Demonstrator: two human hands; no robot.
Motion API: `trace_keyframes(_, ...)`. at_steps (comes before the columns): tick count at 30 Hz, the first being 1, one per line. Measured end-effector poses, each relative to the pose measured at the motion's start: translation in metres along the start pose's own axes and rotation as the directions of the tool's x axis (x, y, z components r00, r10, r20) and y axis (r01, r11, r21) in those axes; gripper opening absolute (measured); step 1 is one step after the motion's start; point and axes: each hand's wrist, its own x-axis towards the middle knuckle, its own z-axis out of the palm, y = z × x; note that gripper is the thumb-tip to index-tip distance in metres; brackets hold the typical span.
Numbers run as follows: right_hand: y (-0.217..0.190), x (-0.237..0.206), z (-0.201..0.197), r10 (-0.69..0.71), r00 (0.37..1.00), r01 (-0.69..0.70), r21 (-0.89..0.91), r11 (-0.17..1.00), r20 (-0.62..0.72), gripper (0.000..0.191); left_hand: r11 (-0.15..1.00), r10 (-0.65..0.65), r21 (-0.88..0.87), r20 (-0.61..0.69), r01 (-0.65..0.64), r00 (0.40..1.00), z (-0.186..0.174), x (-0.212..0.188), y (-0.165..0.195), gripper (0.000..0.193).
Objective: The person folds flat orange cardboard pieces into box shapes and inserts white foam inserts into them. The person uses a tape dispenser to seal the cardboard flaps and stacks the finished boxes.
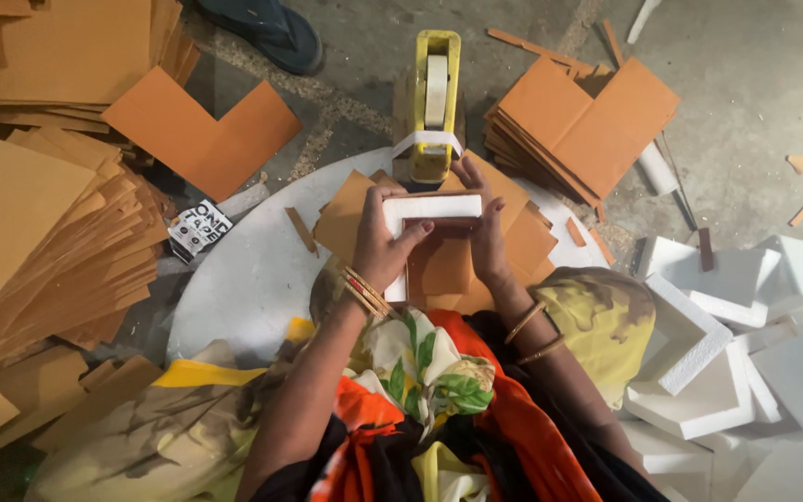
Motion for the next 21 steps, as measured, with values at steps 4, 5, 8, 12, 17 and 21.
trace_keyframes(4, 0.002, -0.001, -0.011, -0.060, 0.996, 0.061, 0.000, 0.998, 0.063, 0.092, 0.996, 0.067, 0.052, 0.013, -0.067, 0.998, -0.001, -0.004, 0.000, 0.046)
trace_keyframes(5, 0.003, -0.002, -0.014, -0.073, 0.992, 0.070, 0.034, 0.997, 0.098, 0.088, 0.997, 0.067, 0.038, 0.015, -0.067, 0.998, -0.002, -0.004, -0.001, 0.046)
trace_keyframes(8, 0.002, -0.007, -0.021, -0.106, 0.978, 0.101, 0.039, 0.994, 0.177, 0.074, 0.998, 0.056, 0.003, 0.022, -0.056, 0.998, -0.004, -0.006, -0.004, 0.044)
trace_keyframes(12, 0.002, -0.013, -0.022, -0.133, 0.977, 0.141, -0.036, 0.989, 0.170, 0.060, 0.997, 0.079, -0.006, 0.015, -0.079, 0.997, -0.003, -0.004, -0.009, 0.047)
trace_keyframes(17, 0.006, -0.013, -0.014, -0.090, 0.987, 0.106, -0.118, 0.987, 0.131, 0.052, 0.997, 0.076, -0.014, 0.019, -0.076, 0.997, -0.003, -0.005, -0.010, 0.048)
trace_keyframes(21, 0.001, -0.022, -0.007, -0.242, 0.964, 0.265, -0.525, 0.809, 0.114, 0.051, 0.993, 0.057, -0.108, 0.057, -0.050, 0.997, -0.009, -0.012, 0.002, 0.048)
